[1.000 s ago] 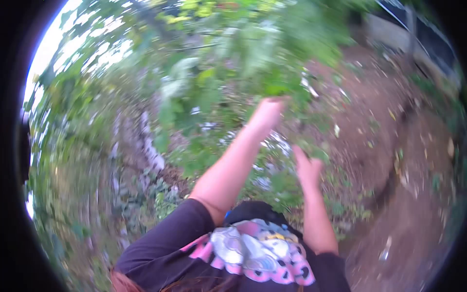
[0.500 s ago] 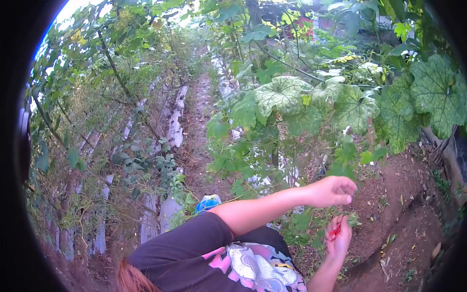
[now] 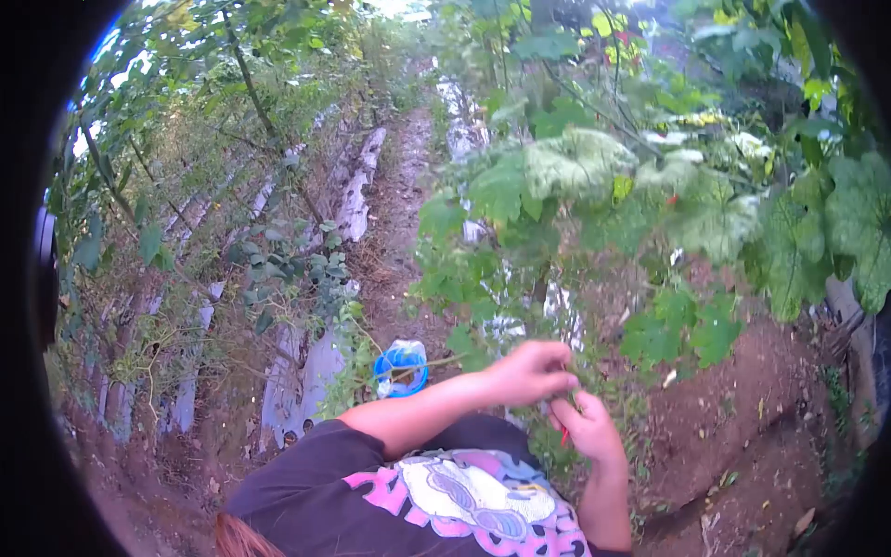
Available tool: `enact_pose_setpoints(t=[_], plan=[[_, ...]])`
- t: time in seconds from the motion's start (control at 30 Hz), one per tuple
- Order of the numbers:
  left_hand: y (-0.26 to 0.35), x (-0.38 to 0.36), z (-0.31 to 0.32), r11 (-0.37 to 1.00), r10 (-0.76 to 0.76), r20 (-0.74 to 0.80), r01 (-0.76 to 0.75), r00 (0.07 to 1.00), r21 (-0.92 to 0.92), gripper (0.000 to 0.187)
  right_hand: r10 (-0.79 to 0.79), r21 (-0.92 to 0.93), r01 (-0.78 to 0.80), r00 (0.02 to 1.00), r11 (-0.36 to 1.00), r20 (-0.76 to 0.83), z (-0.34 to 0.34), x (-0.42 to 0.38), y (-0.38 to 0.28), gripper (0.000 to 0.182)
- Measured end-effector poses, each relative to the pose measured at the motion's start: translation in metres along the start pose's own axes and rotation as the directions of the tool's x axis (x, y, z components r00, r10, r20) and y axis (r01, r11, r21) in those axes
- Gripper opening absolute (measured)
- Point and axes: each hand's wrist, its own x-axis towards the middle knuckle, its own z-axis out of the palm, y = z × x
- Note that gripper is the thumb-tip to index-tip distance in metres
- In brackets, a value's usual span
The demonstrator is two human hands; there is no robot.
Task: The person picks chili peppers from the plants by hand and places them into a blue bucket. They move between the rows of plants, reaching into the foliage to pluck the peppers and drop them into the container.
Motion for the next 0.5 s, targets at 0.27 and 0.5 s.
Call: enact_pose_setpoints(t=[0.27, 0.5], plan=[[-0.003, -0.040, -0.050, 0.909, -0.207, -0.611, -0.080, 0.764, -0.409, 0.007, -0.197, 0.100, 0.175, 0.932, 0.979, 0.304, 0.038, 0.043, -0.014, 0.024], [0.004, -0.080, -0.089, 0.974, -0.216, -0.499, 0.149, 0.839, -0.171, 0.018, -0.056, 0.003, 0.058, 0.951, 0.998, 0.304, 0.038, 0.054, -0.007, 0.016]])
